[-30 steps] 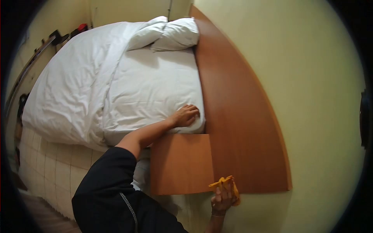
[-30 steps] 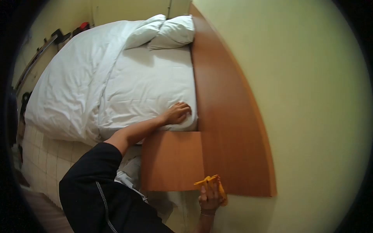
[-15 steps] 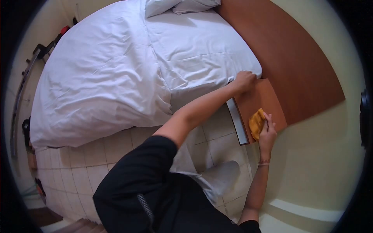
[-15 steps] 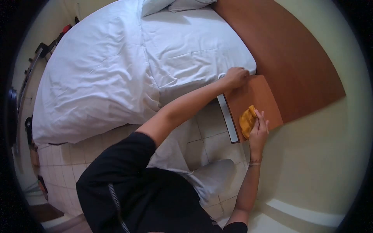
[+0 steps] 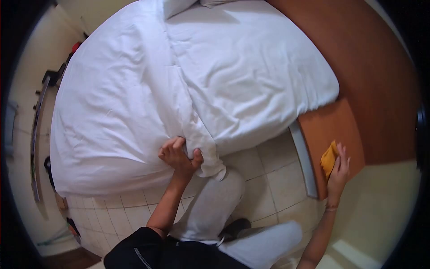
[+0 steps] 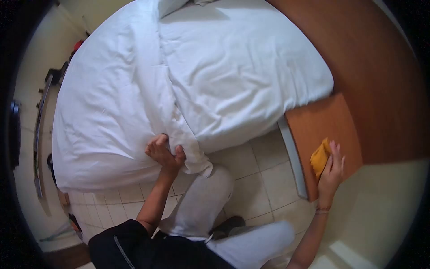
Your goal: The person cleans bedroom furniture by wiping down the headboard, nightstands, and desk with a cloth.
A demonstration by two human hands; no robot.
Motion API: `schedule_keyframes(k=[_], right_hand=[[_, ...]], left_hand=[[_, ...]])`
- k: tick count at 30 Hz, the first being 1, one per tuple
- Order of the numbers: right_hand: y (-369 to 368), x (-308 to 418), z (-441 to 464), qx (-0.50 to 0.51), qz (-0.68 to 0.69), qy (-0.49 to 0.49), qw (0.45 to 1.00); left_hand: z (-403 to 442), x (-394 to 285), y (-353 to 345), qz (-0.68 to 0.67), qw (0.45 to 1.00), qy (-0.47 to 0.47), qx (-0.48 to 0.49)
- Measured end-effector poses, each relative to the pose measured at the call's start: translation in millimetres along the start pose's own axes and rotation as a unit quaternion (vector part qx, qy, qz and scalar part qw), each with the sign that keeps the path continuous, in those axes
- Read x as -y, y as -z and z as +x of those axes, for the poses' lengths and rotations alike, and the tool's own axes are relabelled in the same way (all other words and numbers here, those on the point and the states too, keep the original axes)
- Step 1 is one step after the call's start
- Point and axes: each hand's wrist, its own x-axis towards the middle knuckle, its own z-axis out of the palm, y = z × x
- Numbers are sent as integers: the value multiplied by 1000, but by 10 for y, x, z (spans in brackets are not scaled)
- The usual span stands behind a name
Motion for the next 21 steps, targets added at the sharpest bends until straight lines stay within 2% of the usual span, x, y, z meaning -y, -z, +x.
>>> schedule_keyframes(k=[5,8,11,12,13,14,15,16,17,19,21], right_hand=[[69,100,-1,17,-46,-22,999],[74,-137,124,84,-15,-78,993],[252,789,498,-54,17,-153,987],[265,1222,550,-127,-61,-47,989],[190,1503,474,-33,57,-98,993],[-8,1743,345,59,179,-147,971],[-288,1989,143,104,199,-50,973],[-511,2307,-8,188,240,-18,952],[-719,2598,-153,265,266,-7,927],[-1035,2992,-470,235,270,-8,934],[-1132,3187,-606,254,343,-78,901]], left_hand=[[91,-61,282,-58,991,40,111],[281,-118,481,-101,979,74,164],[431,-225,865,-244,923,207,213],[393,-251,1072,-277,903,249,213],[133,-280,1237,-305,859,367,185],[-192,-251,1338,-326,805,472,152],[-388,-164,1418,-316,757,562,105],[-405,-59,1472,-306,699,644,57],[-411,129,1445,-294,609,736,-18],[-320,519,1531,-249,382,875,-163],[-292,840,1637,-365,421,820,-133]])
